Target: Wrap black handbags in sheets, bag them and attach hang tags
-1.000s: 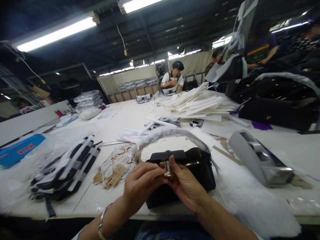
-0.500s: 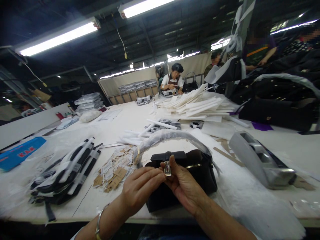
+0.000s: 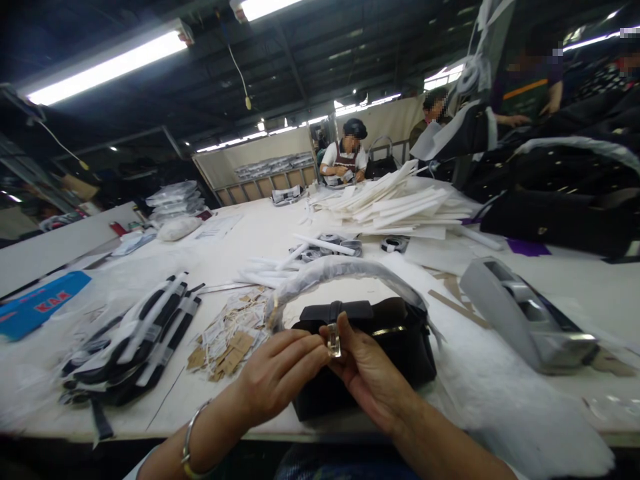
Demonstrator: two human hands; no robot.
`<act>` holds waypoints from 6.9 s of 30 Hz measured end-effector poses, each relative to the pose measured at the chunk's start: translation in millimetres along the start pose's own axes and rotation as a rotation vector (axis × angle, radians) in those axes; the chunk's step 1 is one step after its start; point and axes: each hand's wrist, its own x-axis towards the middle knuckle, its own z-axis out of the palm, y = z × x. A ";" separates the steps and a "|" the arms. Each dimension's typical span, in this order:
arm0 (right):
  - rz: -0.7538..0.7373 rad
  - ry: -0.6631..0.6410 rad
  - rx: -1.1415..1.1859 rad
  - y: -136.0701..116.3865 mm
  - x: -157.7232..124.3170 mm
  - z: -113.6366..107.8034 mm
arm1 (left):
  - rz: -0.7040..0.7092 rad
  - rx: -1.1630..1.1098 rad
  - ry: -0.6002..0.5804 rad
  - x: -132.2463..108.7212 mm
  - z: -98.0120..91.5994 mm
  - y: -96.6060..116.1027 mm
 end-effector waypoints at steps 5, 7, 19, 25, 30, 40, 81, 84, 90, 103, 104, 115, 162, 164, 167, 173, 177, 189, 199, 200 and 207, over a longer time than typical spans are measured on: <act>-0.057 -0.076 -0.081 1.3 0.3 -2.4 | -0.020 0.039 -0.034 1.2 3.5 -1.7; -0.083 -0.107 -0.115 1.5 0.3 -3.9 | -0.037 0.044 -0.031 1.9 5.0 -1.2; -0.097 -0.180 -0.340 0.3 -2.4 -17.0 | -0.083 -0.024 -0.041 1.7 18.8 5.8; -0.097 -0.192 -0.419 2.0 -5.5 -23.8 | -0.237 -0.192 0.045 -1.4 38.2 11.0; -0.075 -0.231 -0.486 0.8 -7.0 -29.4 | -0.428 -0.398 0.104 -3.7 44.7 12.1; -0.121 -0.239 -0.539 4.7 -8.2 -33.3 | -0.704 -0.643 0.117 0.2 36.2 24.4; -0.604 -0.123 -1.188 4.5 -47.0 -36.0 | -0.157 -0.142 -0.200 13.6 15.5 7.9; -0.608 -0.152 -1.236 2.7 -46.1 -38.9 | -0.012 -0.137 -0.272 21.8 4.3 2.8; -0.573 -0.171 -1.222 1.1 -42.5 -46.9 | 0.176 0.012 -0.295 32.3 -2.1 1.2; -0.577 -0.088 -1.316 7.8 -50.7 -44.8 | -0.501 -0.339 0.098 13.2 17.2 10.0; -0.571 -0.073 -1.302 7.4 -51.6 -44.5 | -0.612 -0.470 0.138 12.4 14.8 13.4; -0.381 -0.049 -1.086 -6.6 -41.6 -39.8 | -0.794 -0.990 -0.287 -90.3 -36.6 43.0; -0.852 0.357 -2.021 -78.4 18.2 -126.6 | -1.213 -0.393 0.007 -109.3 65.7 -27.9; -0.996 0.154 -2.148 -72.5 11.5 -113.9 | -0.968 -0.271 -0.086 -98.2 55.4 -23.5; -0.995 -0.306 -2.288 -63.8 12.7 -91.5 | -0.622 -0.239 -0.303 -73.0 52.2 -19.6; -0.861 -0.523 -2.403 -49.0 35.2 -97.2 | -0.410 -0.111 -0.573 -64.8 83.3 -17.2; -0.911 -0.506 -2.474 -27.1 43.1 -130.6 | -0.375 -0.053 -0.541 -93.0 107.6 -5.4; -0.817 -0.469 -2.319 -30.6 32.6 -116.1 | -0.472 -0.211 -0.547 -78.5 91.3 -4.2; -1.005 -0.553 -2.444 -19.6 55.6 -127.9 | -0.333 0.008 -0.552 -87.3 117.7 -4.6; -1.037 -0.527 -2.432 -14.0 55.9 -135.4 | -0.326 0.019 -0.536 -94.0 122.6 -3.4; -0.824 -0.569 -2.181 -10.2 41.1 -148.2 | -0.367 -0.167 -0.518 -114.4 125.7 10.7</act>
